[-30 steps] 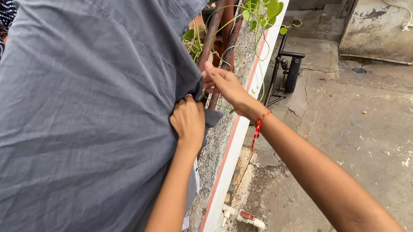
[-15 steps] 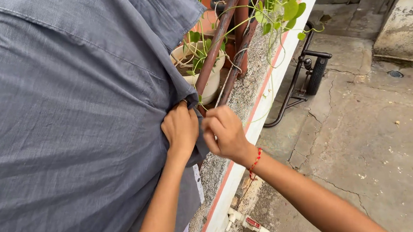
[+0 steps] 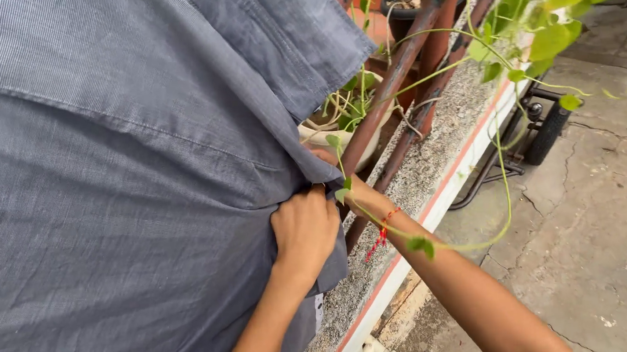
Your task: The recorder hangs several pieces of clothing on a staircase railing to dry.
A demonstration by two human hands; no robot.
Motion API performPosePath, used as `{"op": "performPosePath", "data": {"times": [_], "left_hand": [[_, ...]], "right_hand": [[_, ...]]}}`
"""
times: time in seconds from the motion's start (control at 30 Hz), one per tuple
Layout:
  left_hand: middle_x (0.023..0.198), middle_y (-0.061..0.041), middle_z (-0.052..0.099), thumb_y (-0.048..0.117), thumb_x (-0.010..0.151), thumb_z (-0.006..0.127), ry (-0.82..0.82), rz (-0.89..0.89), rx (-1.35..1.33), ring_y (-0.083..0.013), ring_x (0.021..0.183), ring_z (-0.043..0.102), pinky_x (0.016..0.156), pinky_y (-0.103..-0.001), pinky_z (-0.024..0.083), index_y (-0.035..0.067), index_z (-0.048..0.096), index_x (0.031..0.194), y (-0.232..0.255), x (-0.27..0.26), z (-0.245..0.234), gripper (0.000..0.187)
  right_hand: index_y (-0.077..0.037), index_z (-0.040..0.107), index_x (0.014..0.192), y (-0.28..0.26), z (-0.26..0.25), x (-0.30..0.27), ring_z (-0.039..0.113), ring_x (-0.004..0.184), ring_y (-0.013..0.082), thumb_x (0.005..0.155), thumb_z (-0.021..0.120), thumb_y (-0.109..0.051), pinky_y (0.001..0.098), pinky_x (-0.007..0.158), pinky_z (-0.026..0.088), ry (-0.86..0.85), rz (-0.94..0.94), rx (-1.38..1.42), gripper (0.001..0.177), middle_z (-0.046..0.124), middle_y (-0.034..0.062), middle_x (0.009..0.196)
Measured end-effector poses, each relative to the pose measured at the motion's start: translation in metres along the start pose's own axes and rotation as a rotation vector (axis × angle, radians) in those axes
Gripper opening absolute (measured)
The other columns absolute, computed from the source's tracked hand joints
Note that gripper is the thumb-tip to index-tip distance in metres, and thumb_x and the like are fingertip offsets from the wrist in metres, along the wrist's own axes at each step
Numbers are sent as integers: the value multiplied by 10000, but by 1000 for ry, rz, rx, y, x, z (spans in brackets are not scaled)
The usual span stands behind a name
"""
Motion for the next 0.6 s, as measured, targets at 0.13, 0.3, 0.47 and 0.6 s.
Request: {"op": "performPosePath", "data": {"times": [0.13,0.3,0.47,0.6], "left_hand": [[766,-210,722,220,902,622,2,-65,9,-408,690,709,634,-549,551,58,712,884,-1,1,2,186],[748,-214,712,186,843,634,58,-52,-42,-414,665,697,630,-544,543,32,717,854,4,2,4,175],[751,-221,706,173,816,626,117,-132,-5,-408,674,694,655,-530,551,18,710,815,3,3,14,176],[767,-229,704,163,778,636,190,-195,33,-424,701,684,675,-547,535,12,703,788,8,-3,24,165]], "right_hand": [[-18,565,1387,18,2,62,596,1077,141,1031,621,-208,296,888,478,-55,9,47,408,613,81,1229],[-15,581,1333,59,19,130,576,1029,142,1037,636,-220,300,854,460,-171,15,117,364,609,73,1174],[-12,598,1280,14,45,150,556,981,144,1044,650,-231,305,820,443,-295,21,191,327,606,65,1120],[-9,612,1237,7,68,152,541,942,145,1049,662,-241,309,793,429,-398,43,257,302,603,59,1077]]}}
Point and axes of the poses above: each hand's wrist, its own x-axis towards the middle knuckle, its own z-axis out of the palm, y = z × x, the point moved 2 cm from there along x, towards the middle knuckle
